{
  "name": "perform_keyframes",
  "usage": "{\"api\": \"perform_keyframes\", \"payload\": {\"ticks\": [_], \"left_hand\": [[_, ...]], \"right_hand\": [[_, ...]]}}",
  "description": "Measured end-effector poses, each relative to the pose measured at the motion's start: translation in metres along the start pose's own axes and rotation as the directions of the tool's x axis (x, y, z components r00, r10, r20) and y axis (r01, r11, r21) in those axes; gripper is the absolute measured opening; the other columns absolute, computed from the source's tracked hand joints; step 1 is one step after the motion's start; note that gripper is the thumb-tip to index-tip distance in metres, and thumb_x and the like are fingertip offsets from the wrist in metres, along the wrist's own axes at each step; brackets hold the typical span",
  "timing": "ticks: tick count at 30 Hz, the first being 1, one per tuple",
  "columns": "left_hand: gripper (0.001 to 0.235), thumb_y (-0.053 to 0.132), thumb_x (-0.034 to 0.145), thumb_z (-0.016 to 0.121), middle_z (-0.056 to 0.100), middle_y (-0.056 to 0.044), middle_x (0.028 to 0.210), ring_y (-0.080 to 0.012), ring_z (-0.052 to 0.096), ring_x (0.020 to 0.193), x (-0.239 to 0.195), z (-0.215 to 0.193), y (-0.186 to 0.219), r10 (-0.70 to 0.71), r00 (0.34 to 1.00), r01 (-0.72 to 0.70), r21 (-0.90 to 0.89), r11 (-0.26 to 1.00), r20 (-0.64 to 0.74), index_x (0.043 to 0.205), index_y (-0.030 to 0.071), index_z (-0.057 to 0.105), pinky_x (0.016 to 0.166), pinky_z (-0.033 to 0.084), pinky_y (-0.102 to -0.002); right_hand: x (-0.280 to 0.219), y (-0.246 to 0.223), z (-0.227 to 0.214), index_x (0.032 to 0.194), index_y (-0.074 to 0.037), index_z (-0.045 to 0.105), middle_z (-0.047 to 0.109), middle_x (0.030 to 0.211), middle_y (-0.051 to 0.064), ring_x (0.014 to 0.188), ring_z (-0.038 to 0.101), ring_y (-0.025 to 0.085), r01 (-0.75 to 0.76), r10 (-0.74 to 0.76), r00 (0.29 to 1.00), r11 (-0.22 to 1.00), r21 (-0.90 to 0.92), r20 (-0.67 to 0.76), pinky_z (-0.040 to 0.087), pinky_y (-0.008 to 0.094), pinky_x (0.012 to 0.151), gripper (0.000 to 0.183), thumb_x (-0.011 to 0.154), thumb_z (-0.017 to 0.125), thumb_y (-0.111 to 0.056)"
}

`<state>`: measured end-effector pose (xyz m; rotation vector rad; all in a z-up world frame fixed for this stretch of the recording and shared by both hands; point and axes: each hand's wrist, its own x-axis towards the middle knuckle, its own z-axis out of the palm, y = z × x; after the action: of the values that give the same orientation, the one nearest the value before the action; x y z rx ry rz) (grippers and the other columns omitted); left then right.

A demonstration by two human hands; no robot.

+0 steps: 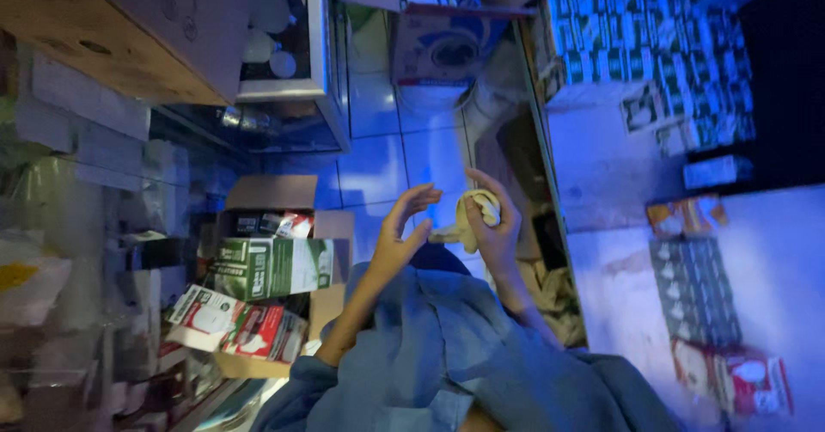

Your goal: The person picks up light bulb boxes from a carton and the floor, wipes each box with a cloth, and places them onto a shelf.

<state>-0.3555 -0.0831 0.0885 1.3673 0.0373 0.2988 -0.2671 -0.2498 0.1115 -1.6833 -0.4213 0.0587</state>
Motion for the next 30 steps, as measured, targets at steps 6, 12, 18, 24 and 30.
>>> {"api": "perform_keyframes", "payload": {"ticks": [6,12,18,24,30], "left_hand": [[0.051,0.006,0.097,0.064,0.068,-0.013,0.13,-0.0215,0.065,0.125,0.084,0.011,-0.033,0.006,0.999,-0.009,0.071,0.997,0.043,0.146,0.003,0.051,0.111,0.049,-0.037],[0.048,0.009,0.098,0.063,0.066,-0.011,0.132,-0.0209,0.064,0.126,0.203,0.031,-0.04,0.037,0.999,-0.038,0.004,0.999,0.013,0.145,0.005,0.052,0.111,0.049,-0.038],[0.048,0.012,0.099,0.063,0.068,-0.011,0.131,-0.0216,0.063,0.127,0.259,0.013,-0.061,0.015,0.994,-0.005,0.094,0.996,-0.111,0.145,0.004,0.053,0.113,0.046,-0.038],[0.048,0.01,0.099,0.062,0.067,-0.013,0.131,-0.0226,0.064,0.125,0.277,-0.036,-0.079,-0.053,0.946,0.076,0.06,0.995,-0.319,0.145,0.001,0.051,0.111,0.047,-0.038],[0.046,0.006,0.101,0.059,0.066,-0.014,0.134,-0.0236,0.062,0.129,0.344,-0.079,-0.094,-0.038,0.959,0.053,0.045,0.998,-0.28,0.145,0.001,0.051,0.116,0.045,-0.038]], "right_hand": [[0.078,0.044,-0.018,0.132,-0.002,0.062,0.071,0.123,0.008,0.11,0.065,0.013,-0.008,0.009,1.0,0.998,0.06,-0.009,0.053,0.029,0.097,0.04,0.093,0.064,0.001],[0.209,0.076,-0.037,0.129,-0.002,0.064,0.071,0.117,0.009,0.107,0.065,0.015,0.026,-0.029,0.999,0.996,0.087,0.031,0.054,0.031,0.096,0.039,0.09,0.065,0.002],[0.32,0.093,-0.037,0.125,-0.002,0.065,0.072,0.112,0.01,0.103,0.068,0.016,0.069,-0.065,0.991,0.997,-0.032,0.12,0.055,0.032,0.095,0.033,0.092,0.068,0.001],[0.377,0.108,0.021,0.124,-0.002,0.065,0.073,0.109,0.009,0.102,0.068,0.014,-0.051,0.026,0.975,0.993,0.108,0.222,0.056,0.031,0.092,0.029,0.095,0.069,-0.002],[0.411,0.134,0.035,0.123,-0.002,0.066,0.073,0.111,0.009,0.105,0.067,0.015,-0.054,0.031,0.97,0.995,0.087,0.242,0.055,0.031,0.095,0.026,0.097,0.068,-0.001]]}}
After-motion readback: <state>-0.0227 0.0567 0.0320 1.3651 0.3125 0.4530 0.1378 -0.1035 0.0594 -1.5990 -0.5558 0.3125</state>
